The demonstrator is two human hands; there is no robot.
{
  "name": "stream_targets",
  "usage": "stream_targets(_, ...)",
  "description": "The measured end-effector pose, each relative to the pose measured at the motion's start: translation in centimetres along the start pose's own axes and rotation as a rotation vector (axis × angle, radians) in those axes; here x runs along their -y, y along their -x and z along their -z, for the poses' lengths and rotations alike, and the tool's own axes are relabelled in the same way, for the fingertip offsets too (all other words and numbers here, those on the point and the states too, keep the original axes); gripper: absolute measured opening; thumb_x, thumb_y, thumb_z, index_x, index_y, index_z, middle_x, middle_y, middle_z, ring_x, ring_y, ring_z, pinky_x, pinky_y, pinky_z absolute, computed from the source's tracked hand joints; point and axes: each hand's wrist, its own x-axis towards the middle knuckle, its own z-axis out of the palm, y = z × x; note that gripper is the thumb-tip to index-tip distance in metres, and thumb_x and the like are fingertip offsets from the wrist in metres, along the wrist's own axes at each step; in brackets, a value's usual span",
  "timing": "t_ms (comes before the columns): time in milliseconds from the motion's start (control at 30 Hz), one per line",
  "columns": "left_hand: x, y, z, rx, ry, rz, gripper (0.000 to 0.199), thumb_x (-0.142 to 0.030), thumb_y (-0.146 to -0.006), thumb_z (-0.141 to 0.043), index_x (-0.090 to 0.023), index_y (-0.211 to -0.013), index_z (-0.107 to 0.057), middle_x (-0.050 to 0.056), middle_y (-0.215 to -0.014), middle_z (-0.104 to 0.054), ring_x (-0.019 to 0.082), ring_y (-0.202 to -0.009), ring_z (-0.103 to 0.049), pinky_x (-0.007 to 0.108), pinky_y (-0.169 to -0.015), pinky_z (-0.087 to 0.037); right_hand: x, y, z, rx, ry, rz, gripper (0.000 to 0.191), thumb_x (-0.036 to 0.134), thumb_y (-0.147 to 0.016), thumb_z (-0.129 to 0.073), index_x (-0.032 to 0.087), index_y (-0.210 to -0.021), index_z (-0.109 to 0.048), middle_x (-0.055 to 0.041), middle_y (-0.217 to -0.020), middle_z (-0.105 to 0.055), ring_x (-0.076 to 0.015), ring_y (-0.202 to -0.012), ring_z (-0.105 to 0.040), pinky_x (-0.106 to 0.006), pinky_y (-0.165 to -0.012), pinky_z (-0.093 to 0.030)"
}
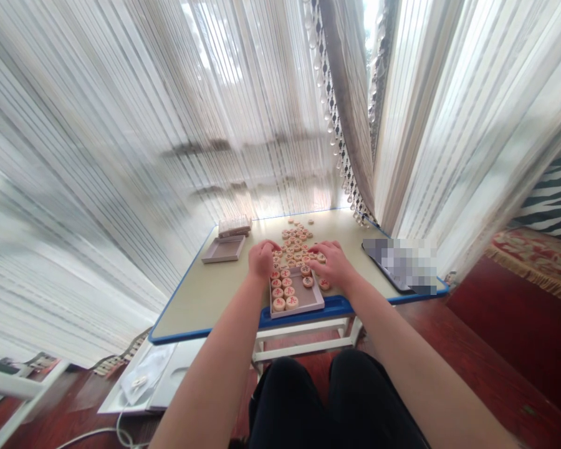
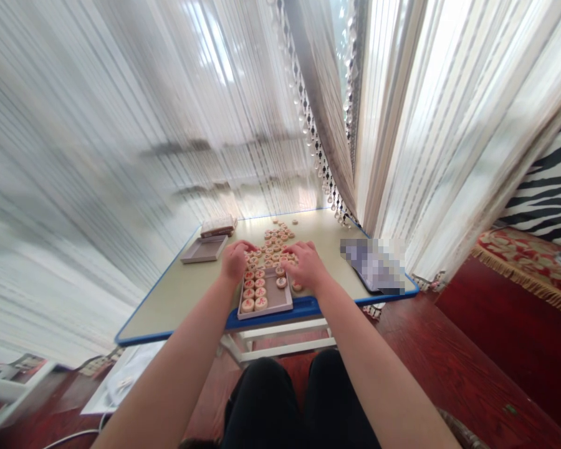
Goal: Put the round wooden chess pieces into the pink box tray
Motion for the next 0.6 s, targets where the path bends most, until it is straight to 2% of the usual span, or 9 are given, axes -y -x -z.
stream_targets(67,0.4,-0.2,0.0,-0.032,0.023,0.033,0.029,-0.023,-0.069,-0.036,-0.019,-0.056,-0.061,0.001,-0.06,-0.062,0.015,-0.065,-0.057,0.025,-0.061,-0.044,-0.2,-0.2,0.0,-0.05,0.034,-0.05,0.025,0.03,-0.079,-0.051,0.016,-0.093,-0.066,-0.007,-0.091,-0.064,-0.02,-0.092,-0.052,-0.034,-0.093,-0.034)
stream_targets(133,0.7,-0.4,0.1,-0.045,-0.004,0.063,0.029,-0.023,-0.073,-0.035,-0.02,-0.059,-0.061,0.001,-0.064,-0.064,0.015,-0.067,-0.057,0.025,-0.061,-0.045,-0.4,-0.3,0.1,-0.08,0.098,-0.16,0.026,0.028,-0.082,-0.046,0.015,-0.09,-0.067,-0.0078,-0.091,-0.065,-0.0198,-0.092,-0.053,-0.033,-0.093,-0.033)
stream_targets(267,1.7,-1.0,0.3,-0.113,-0.162,0.058,0.033,-0.021,-0.079,-0.032,-0.019,-0.073,-0.065,0.004,-0.083,-0.068,0.017,-0.087,-0.059,0.027,-0.077,-0.045,-0.7,-0.2,0.4,-0.106,0.285,-0.561,0.03,0.03,-0.08,-0.045,0.016,-0.092,-0.068,-0.0129,-0.101,-0.063,-0.0248,-0.098,-0.053,-0.037,-0.089,-0.035)
stream_targets(333,2.3,-1.5,0.2,-0.112,-0.19,0.078,0.033,-0.017,-0.08,-0.033,-0.018,-0.082,-0.065,0.005,-0.091,-0.068,0.017,-0.093,-0.058,0.027,-0.084,-0.043,-0.9,-0.2,0.5,-0.074,0.318,-0.665,0.031,0.03,-0.079,-0.045,0.015,-0.094,-0.068,-0.015,-0.102,-0.062,-0.0259,-0.099,-0.054,-0.037,-0.087,-0.036)
stream_targets(500,3.1,-2.0,-0.5,-0.068,-0.071,0.221,0.032,-0.018,-0.08,-0.033,-0.017,-0.086,-0.065,0.006,-0.098,-0.066,0.018,-0.096,-0.057,0.027,-0.08,-0.045,-1.1,-0.2,0.4,-0.036,0.27,-0.638,0.032,0.031,-0.077,-0.047,0.013,-0.096,-0.067,-0.0152,-0.102,-0.062,-0.0226,-0.093,-0.058,-0.031,-0.082,-0.04)
stream_targets(600,2.8,-1.6,-0.7,-0.004,0.0,0.27,0.029,-0.018,-0.076,-0.039,-0.017,-0.091,-0.065,0.005,-0.093,-0.066,0.018,-0.087,-0.058,0.026,-0.07,-0.046,-0.9,-0.2,0.6,-0.043,0.214,-0.624,0.03,0.029,-0.076,-0.046,0.015,-0.09,-0.068,-0.0119,-0.095,-0.066,-0.0205,-0.088,-0.059,-0.027,-0.077,-0.041)
